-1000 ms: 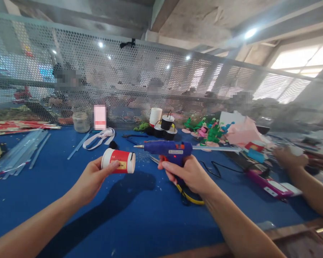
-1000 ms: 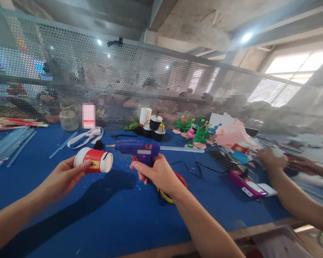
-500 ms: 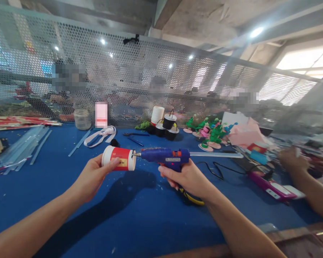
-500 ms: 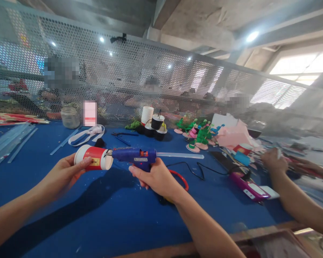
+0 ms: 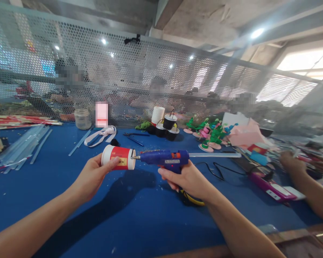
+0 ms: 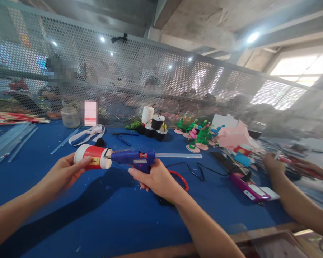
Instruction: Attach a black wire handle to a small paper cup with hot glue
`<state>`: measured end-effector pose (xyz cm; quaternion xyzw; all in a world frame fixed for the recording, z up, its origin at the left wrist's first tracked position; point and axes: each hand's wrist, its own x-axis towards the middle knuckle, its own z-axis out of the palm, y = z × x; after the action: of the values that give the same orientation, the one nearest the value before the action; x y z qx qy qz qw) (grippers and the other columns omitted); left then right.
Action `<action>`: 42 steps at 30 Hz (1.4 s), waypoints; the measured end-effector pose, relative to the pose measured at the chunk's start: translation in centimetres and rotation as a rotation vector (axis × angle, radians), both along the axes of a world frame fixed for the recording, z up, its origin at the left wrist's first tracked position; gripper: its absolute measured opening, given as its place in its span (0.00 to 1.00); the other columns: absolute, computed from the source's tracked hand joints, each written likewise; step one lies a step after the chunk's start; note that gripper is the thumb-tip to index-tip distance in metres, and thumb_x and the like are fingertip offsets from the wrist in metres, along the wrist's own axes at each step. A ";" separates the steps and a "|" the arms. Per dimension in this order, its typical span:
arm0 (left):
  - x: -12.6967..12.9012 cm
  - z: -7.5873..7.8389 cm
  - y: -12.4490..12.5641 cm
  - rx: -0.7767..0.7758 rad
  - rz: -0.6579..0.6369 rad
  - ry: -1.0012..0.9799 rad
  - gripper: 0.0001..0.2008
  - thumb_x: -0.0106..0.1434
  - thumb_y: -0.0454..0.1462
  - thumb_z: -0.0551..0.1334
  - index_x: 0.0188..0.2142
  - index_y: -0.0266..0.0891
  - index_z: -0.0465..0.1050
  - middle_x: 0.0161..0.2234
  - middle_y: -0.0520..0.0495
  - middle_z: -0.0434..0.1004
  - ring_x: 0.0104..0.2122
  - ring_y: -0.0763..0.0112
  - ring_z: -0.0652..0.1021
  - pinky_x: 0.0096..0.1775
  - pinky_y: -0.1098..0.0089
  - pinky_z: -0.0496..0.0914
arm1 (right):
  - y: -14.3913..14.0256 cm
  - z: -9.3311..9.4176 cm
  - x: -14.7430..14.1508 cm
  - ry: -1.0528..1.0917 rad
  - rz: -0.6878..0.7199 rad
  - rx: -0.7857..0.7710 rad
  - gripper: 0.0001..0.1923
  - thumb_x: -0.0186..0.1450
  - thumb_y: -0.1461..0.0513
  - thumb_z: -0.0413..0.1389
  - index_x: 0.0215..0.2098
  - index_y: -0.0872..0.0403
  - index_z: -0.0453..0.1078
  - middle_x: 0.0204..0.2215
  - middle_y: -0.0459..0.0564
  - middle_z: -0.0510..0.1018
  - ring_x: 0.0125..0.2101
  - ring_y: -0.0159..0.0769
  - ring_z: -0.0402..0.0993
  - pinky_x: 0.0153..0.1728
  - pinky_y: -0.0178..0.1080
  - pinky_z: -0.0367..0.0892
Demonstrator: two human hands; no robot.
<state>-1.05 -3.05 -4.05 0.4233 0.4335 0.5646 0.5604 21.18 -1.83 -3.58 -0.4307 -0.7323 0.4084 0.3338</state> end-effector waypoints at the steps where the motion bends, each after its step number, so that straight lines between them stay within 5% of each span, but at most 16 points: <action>1: 0.0 0.0 0.0 0.004 0.001 -0.001 0.10 0.47 0.37 0.64 0.31 0.38 0.72 0.30 0.50 0.77 0.31 0.76 0.74 0.36 0.77 0.67 | 0.0 0.0 0.0 0.002 0.000 -0.002 0.13 0.55 0.54 0.52 0.22 0.57 0.61 0.10 0.40 0.62 0.11 0.22 0.57 0.11 0.27 0.57; 42: 0.5 0.0 -0.4 -0.033 -0.032 -0.062 0.08 0.48 0.35 0.64 0.30 0.36 0.72 0.29 0.49 0.77 0.29 0.75 0.74 0.35 0.76 0.67 | 0.2 0.1 0.0 0.033 0.032 -0.037 0.13 0.56 0.55 0.51 0.21 0.58 0.62 0.09 0.39 0.60 0.11 0.21 0.56 0.12 0.27 0.57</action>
<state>-0.59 -3.50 -4.03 0.4031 0.4183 0.5615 0.5893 21.19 -1.66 -3.43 -0.4183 -0.7259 0.4341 0.3312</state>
